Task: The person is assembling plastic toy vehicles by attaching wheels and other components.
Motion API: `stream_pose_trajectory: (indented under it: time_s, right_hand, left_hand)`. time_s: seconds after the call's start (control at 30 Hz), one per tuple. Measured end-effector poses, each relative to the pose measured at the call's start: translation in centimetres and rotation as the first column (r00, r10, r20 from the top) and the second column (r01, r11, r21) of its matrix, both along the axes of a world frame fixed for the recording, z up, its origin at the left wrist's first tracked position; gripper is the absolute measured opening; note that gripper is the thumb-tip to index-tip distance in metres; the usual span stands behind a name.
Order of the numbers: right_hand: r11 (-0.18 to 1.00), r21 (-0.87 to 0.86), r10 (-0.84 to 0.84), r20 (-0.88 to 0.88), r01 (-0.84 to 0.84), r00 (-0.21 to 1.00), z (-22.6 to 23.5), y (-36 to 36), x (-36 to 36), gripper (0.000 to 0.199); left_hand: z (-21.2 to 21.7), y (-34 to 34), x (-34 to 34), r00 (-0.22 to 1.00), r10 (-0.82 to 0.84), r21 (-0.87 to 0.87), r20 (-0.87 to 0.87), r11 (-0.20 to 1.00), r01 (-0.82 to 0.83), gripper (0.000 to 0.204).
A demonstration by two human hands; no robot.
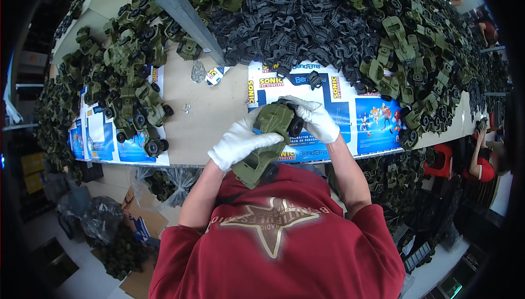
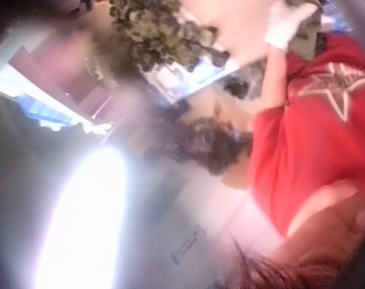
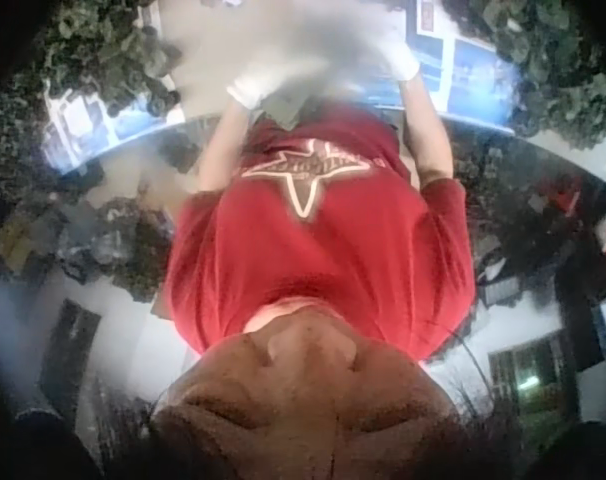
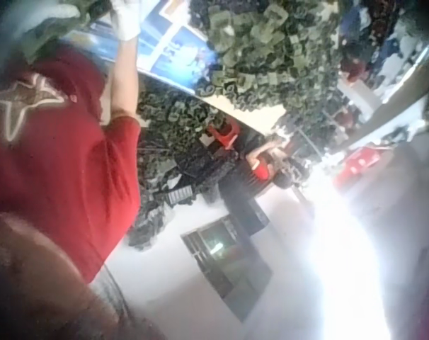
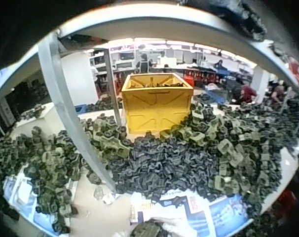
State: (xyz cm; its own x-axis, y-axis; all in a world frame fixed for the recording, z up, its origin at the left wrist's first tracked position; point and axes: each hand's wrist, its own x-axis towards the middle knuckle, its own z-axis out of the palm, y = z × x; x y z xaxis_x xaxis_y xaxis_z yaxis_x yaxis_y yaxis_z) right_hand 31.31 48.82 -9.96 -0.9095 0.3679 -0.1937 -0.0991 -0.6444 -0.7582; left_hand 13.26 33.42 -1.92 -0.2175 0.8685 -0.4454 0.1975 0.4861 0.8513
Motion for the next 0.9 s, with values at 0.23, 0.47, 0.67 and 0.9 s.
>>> stream_pose_trajectory:
  time_s: [0.23,0.47,0.67,0.9]
  right_hand:
    - [0.99,0.139,0.009,0.012,-0.01,1.0,0.4,0.5,-0.4,0.062]
    - [0.91,0.375,-0.284,0.258,0.175,0.924,2.2,-2.0,-2.7,0.048]
    - [0.745,0.614,-0.399,0.1,0.259,0.911,2.2,-3.8,-3.1,0.031]
    - [0.41,0.894,-0.442,0.022,0.18,0.897,3.4,-5.4,-2.7,0.049]
  left_hand:
    - [-0.3,0.0,-0.1,0.979,0.043,0.017,0.201,0.999,-0.047,0.077]
    - [-4.5,0.5,3.1,0.975,0.218,0.339,-0.049,0.922,-0.189,0.127]
    - [-7.9,0.9,2.0,0.807,0.098,0.384,0.582,0.842,-0.38,0.112]
    - [-7.4,0.1,2.2,0.918,0.092,0.454,0.385,0.847,-0.275,0.088]
